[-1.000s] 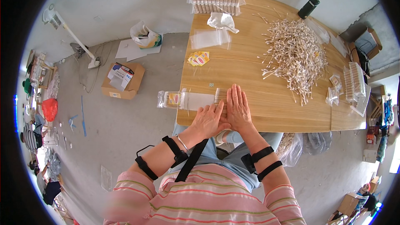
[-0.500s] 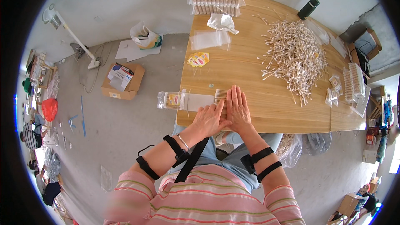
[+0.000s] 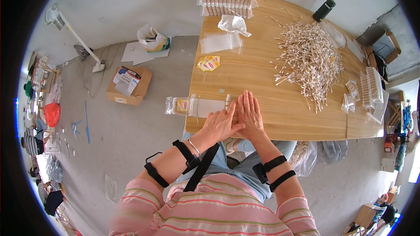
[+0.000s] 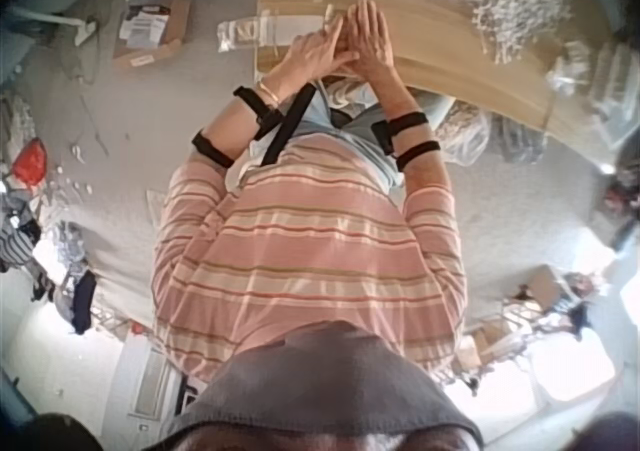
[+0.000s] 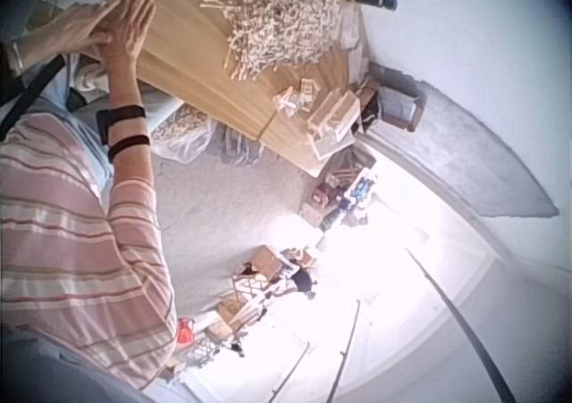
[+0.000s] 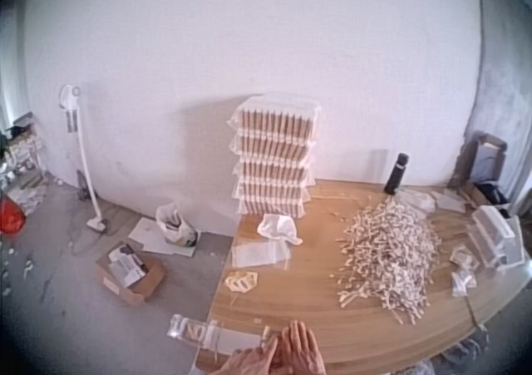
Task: Packaging cotton swabs into small plastic bags.
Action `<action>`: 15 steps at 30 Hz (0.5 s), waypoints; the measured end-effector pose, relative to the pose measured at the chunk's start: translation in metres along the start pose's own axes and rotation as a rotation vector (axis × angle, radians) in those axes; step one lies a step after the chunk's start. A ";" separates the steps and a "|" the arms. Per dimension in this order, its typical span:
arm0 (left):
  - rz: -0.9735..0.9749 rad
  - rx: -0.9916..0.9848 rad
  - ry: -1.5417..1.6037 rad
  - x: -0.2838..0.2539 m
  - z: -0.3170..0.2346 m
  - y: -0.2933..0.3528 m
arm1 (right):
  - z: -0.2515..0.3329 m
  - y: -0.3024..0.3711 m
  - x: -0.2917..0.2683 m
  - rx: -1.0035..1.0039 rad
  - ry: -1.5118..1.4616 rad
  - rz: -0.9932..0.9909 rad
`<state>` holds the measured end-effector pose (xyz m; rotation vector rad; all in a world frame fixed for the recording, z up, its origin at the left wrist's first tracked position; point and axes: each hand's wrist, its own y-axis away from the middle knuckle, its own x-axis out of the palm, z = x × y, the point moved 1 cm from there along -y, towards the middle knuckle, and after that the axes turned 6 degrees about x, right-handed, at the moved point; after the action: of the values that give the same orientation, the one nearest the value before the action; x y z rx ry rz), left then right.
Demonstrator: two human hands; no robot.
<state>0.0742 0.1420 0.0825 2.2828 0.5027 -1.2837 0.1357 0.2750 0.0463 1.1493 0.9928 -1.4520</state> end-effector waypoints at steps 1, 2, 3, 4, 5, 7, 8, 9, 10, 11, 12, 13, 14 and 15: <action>-0.004 0.010 -0.012 0.001 0.000 0.001 | 0.000 0.000 0.000 -0.008 0.002 -0.011; -0.004 0.009 -0.012 0.003 0.001 0.001 | 0.001 0.000 -0.001 -0.008 0.002 -0.011; -0.023 0.018 -0.022 0.005 0.003 0.001 | 0.001 0.000 -0.001 -0.008 0.006 -0.003; -0.042 0.027 -0.032 0.005 0.003 0.001 | 0.001 0.000 -0.002 -0.007 0.010 0.004; -0.043 0.027 -0.032 0.005 0.003 0.001 | 0.001 -0.001 -0.001 -0.008 0.010 0.004; -0.044 0.010 0.020 0.000 0.002 -0.002 | 0.000 -0.001 0.002 -0.003 -0.017 -0.014; -0.045 0.011 0.020 -0.003 0.000 -0.004 | -0.001 -0.001 0.004 -0.002 -0.016 -0.014; -0.003 -0.012 0.046 -0.007 -0.001 -0.006 | -0.003 0.000 0.005 0.001 -0.014 -0.027; 0.037 -0.039 0.071 -0.009 -0.001 -0.006 | -0.002 -0.001 0.005 0.000 -0.014 -0.040; 0.036 -0.041 0.070 -0.008 0.000 -0.006 | -0.001 -0.001 0.005 -0.002 -0.014 -0.040; 0.003 -0.025 0.051 -0.004 0.001 -0.006 | -0.001 -0.001 0.005 -0.005 -0.026 -0.039; -0.031 -0.009 0.032 -0.004 0.001 -0.005 | -0.001 -0.001 0.005 -0.008 -0.036 -0.038; -0.031 -0.009 0.031 -0.004 0.002 -0.005 | 0.000 -0.001 0.005 -0.009 -0.036 -0.039; -0.025 -0.014 0.028 -0.003 0.002 -0.006 | 0.000 -0.001 0.005 -0.007 -0.040 -0.039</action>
<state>0.0682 0.1454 0.0834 2.2926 0.5503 -1.2578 0.1345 0.2742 0.0417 1.0969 0.9966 -1.4963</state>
